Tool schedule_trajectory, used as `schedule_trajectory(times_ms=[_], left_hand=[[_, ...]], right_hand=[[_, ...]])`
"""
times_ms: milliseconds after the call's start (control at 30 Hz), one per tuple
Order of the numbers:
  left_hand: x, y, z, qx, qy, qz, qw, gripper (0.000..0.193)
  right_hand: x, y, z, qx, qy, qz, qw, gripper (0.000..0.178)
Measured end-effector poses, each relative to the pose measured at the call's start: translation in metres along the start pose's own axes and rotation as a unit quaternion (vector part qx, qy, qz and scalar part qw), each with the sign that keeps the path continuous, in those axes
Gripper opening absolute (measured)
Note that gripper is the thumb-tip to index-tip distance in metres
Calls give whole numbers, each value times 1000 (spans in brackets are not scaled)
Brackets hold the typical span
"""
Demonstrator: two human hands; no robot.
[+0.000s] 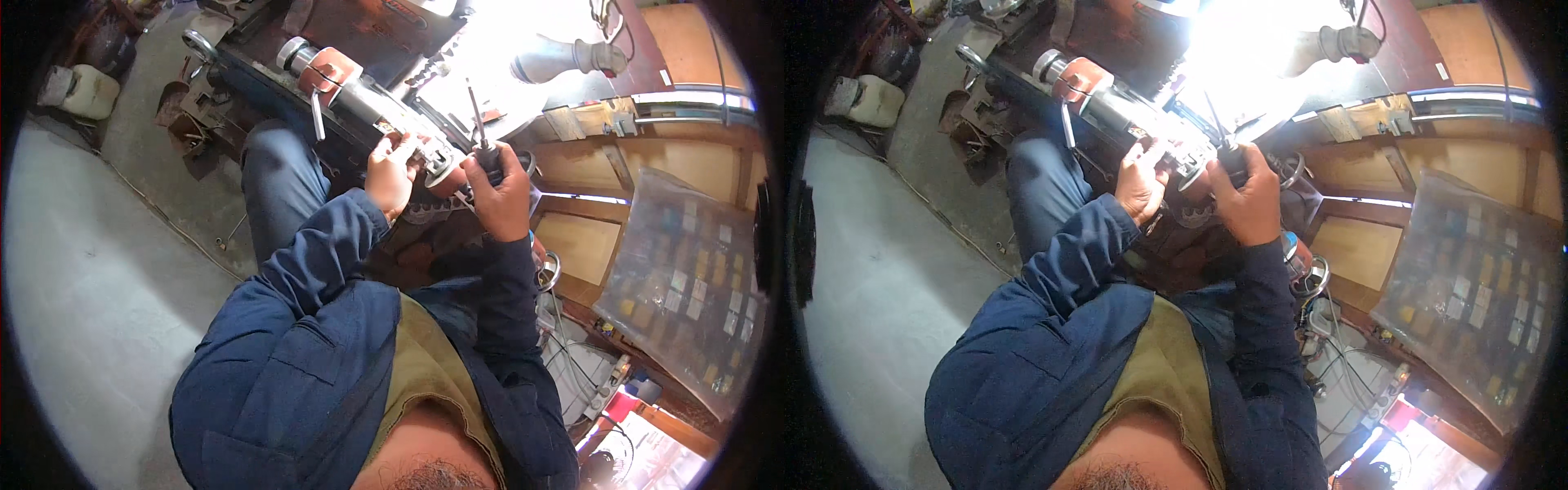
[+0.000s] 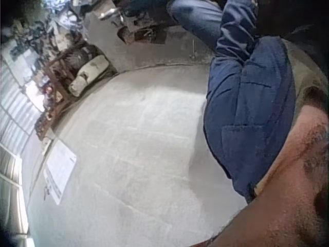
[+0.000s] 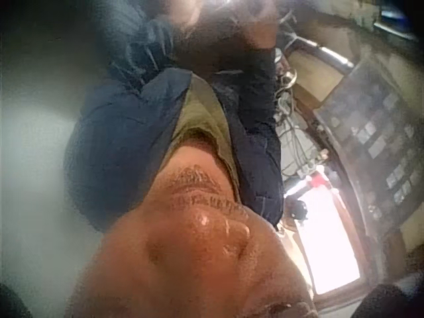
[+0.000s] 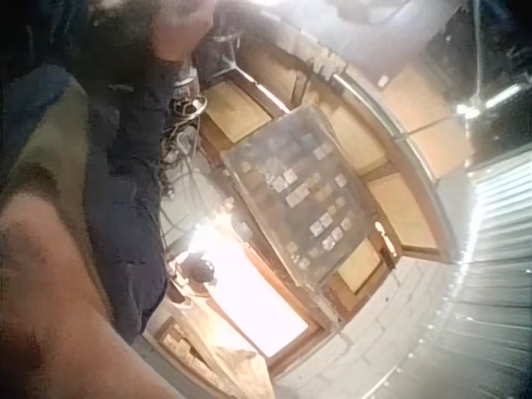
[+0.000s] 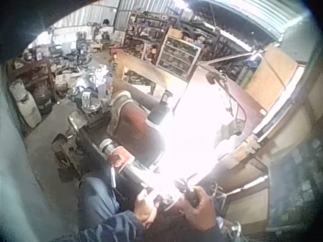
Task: The person cleans a small mechanical component with a cloth, applies a liquid from a small bottle, and then uses a screwdriver and a wrench to work on a larger metal machine assembly.
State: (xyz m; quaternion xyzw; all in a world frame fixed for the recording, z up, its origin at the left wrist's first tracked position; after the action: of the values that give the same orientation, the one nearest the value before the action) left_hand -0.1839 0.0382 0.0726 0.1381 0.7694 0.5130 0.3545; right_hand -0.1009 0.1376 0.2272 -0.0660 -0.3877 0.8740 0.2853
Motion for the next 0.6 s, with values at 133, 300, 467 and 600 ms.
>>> schedule_trajectory(times_ms=[133, 300, 467, 600], left_hand=[[2, 4, -3, -21, -15, 6, 1000, 12], [3, -1, -4, 3, -12, 18, 1000, 11], [0, 3, -1, 11, -8, 63, 998, 10], [1, 2, -2, -52, -15, 18, 998, 9]], right_hand=[[8, 4, -7, 17, 15, 14, 1000, 26], [15, 16, 4, -38, -3, 44, 998, 24], [23, 34, 19, -235, -97, 55, 966, 27], [32, 36, 4, -203, -69, 77, 974, 28]])
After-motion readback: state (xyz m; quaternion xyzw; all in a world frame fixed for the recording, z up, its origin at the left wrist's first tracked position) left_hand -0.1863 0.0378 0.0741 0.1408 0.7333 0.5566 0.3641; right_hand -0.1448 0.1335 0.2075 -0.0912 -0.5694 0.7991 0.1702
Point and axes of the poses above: each hand's wrist, its own x-axis towards the middle knuckle, its own y-axis out of the palm, z = x × y, the point moved 5 cm from there along x, towards the middle knuckle, and after that the axes turned 6 degrees about -x, right-handed, at the moved point
